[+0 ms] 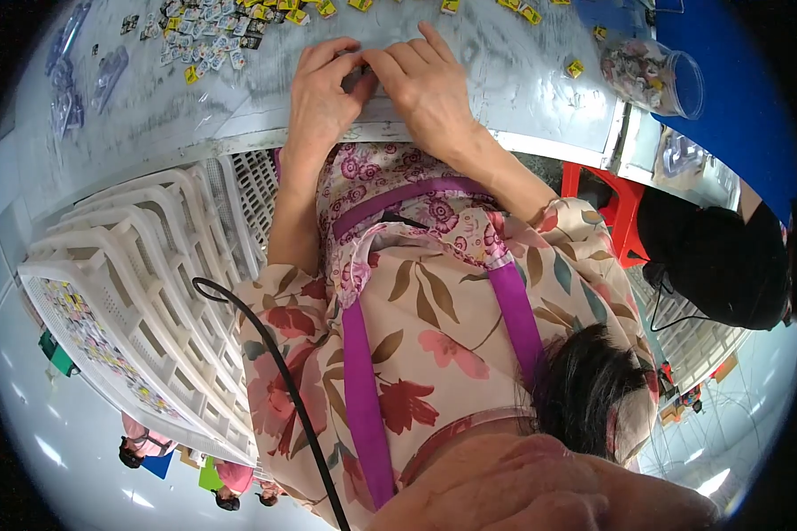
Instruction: Assembling small toy components by placing them onto templates and then transferring the completed sets into a storage tray.
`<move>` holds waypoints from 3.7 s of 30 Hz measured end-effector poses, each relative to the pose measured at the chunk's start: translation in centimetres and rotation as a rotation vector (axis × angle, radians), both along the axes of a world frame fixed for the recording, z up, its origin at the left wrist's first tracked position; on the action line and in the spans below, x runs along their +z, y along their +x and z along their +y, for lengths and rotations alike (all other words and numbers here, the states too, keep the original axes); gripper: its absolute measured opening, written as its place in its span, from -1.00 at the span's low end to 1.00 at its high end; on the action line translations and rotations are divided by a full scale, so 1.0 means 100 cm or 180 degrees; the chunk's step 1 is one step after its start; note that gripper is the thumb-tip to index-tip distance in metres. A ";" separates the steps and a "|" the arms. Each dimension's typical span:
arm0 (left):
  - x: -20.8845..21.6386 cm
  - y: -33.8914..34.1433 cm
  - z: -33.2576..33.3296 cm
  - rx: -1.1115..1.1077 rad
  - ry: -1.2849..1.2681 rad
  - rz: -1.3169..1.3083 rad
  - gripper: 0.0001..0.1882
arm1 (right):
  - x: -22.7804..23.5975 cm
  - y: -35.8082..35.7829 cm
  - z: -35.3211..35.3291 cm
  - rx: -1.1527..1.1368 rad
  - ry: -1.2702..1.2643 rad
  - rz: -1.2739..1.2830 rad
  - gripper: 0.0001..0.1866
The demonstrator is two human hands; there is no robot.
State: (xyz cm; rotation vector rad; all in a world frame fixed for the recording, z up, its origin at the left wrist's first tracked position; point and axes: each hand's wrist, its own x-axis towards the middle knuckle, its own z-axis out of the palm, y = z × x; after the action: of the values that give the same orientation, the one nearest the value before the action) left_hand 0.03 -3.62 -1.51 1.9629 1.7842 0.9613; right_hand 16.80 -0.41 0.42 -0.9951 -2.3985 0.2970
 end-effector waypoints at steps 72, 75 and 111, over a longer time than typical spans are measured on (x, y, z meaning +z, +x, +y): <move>0.010 -0.086 0.018 0.1286 -0.0191 0.0136 -0.66 | -0.018 -0.096 0.086 0.1011 0.0310 -0.0300 -0.78; 0.018 -0.088 0.018 0.1218 -0.0483 -0.0033 -0.66 | -0.021 -0.086 0.084 0.1170 0.0340 -0.0107 -0.75; 0.010 -0.045 0.024 0.0696 -0.0418 -0.0370 -0.75 | -0.021 -0.053 0.079 0.0338 -0.0738 -0.0492 -0.75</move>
State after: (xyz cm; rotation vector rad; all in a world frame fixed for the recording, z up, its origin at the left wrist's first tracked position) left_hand -4.51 -1.24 -0.48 1.6252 1.9705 0.9756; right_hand 11.50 7.49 -1.66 -1.0252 -2.6065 0.5666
